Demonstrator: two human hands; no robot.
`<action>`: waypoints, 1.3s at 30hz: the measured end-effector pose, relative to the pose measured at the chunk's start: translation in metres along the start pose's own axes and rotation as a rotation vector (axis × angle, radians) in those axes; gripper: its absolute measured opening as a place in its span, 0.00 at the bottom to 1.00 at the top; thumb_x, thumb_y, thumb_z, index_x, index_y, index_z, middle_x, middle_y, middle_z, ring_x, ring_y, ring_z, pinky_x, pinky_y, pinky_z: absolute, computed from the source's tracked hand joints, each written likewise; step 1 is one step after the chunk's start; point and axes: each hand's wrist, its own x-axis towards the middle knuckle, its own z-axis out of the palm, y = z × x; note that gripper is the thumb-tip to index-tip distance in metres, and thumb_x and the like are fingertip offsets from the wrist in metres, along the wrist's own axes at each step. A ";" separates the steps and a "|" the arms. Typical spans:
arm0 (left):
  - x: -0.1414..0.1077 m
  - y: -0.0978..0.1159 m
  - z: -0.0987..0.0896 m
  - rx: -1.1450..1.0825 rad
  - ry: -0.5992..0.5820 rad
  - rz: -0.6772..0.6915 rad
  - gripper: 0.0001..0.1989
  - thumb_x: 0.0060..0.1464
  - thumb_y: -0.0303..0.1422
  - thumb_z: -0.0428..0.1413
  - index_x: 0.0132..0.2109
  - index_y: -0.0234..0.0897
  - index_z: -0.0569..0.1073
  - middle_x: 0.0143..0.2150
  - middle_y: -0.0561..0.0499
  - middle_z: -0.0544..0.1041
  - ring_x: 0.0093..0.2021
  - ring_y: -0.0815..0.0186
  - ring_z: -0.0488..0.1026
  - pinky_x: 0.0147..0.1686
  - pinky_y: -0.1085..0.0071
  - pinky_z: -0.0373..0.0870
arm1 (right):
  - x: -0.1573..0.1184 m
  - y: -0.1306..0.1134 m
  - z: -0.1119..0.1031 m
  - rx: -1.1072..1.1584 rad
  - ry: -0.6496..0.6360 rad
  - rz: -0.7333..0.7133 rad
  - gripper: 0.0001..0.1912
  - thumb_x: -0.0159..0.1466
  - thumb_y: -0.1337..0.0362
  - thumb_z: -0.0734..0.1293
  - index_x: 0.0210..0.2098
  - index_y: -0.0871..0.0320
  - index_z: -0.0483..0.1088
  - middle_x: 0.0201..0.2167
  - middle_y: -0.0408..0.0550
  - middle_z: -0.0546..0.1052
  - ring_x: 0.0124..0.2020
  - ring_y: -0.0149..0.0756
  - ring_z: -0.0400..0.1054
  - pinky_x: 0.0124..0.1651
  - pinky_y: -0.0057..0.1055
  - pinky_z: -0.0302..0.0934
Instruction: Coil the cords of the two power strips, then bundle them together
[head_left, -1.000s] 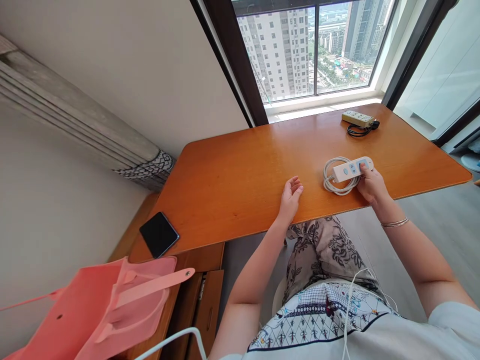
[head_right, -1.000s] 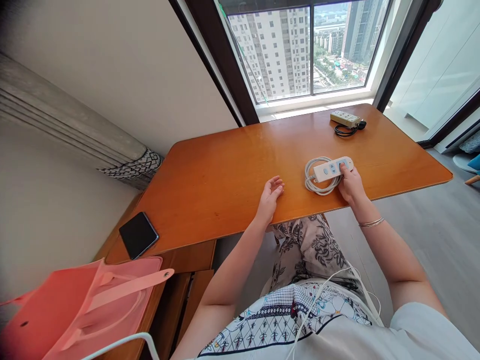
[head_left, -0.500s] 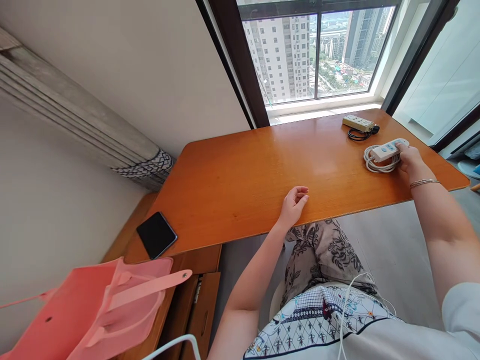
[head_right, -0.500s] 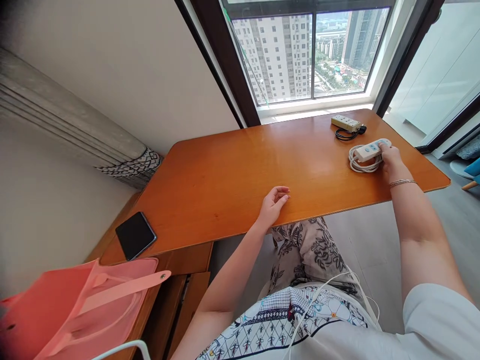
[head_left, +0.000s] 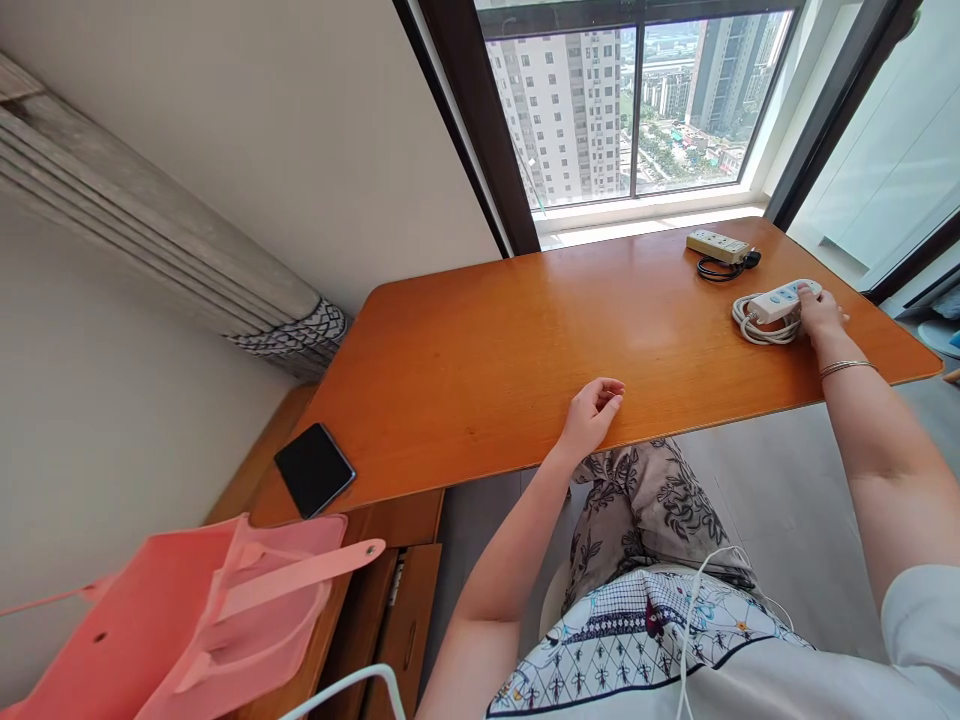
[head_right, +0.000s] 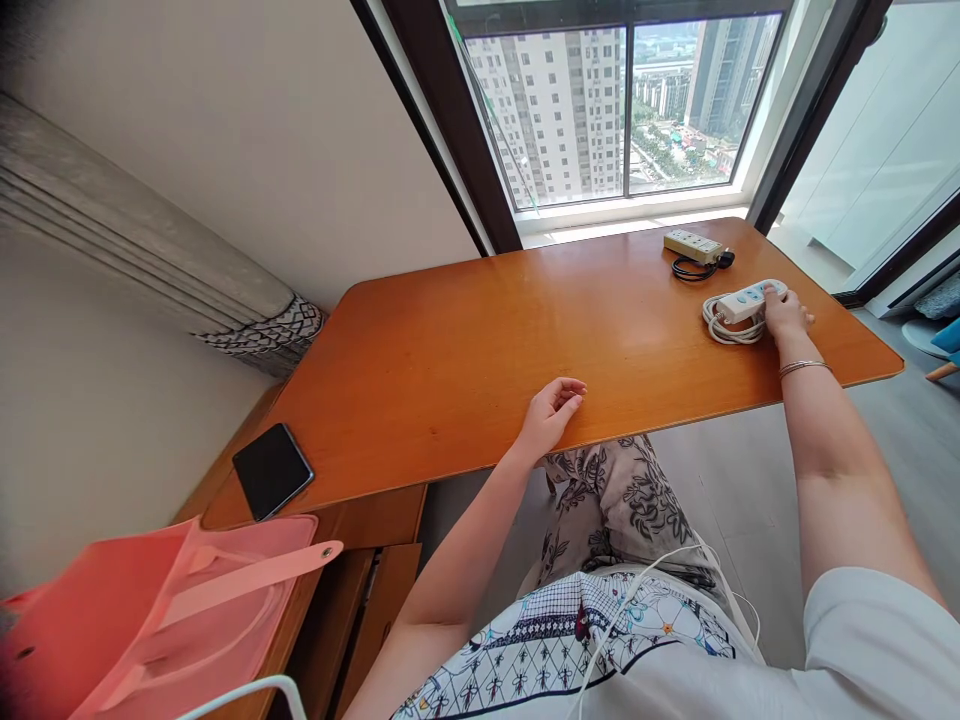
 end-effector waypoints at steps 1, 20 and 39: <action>0.000 0.000 0.000 0.006 -0.002 0.003 0.08 0.58 0.33 0.57 0.44 0.36 0.75 0.44 0.45 0.81 0.41 0.64 0.77 0.46 0.66 0.74 | -0.001 0.001 0.001 -0.026 0.039 0.057 0.08 0.69 0.58 0.62 0.37 0.56 0.66 0.46 0.64 0.70 0.55 0.49 0.54 0.63 0.57 0.43; -0.001 0.006 -0.001 0.073 -0.019 0.004 0.08 0.59 0.33 0.56 0.43 0.37 0.77 0.41 0.46 0.80 0.41 0.63 0.77 0.44 0.66 0.74 | -0.017 -0.015 0.006 -0.147 0.039 -0.144 0.15 0.68 0.62 0.63 0.49 0.57 0.78 0.61 0.65 0.69 0.59 0.48 0.58 0.63 0.49 0.45; -0.002 0.005 -0.001 0.056 -0.016 0.001 0.08 0.58 0.35 0.56 0.42 0.37 0.77 0.40 0.46 0.81 0.40 0.63 0.77 0.44 0.66 0.73 | -0.062 -0.042 0.008 -0.167 0.192 -0.395 0.19 0.67 0.60 0.61 0.54 0.56 0.75 0.63 0.57 0.69 0.66 0.45 0.59 0.69 0.45 0.45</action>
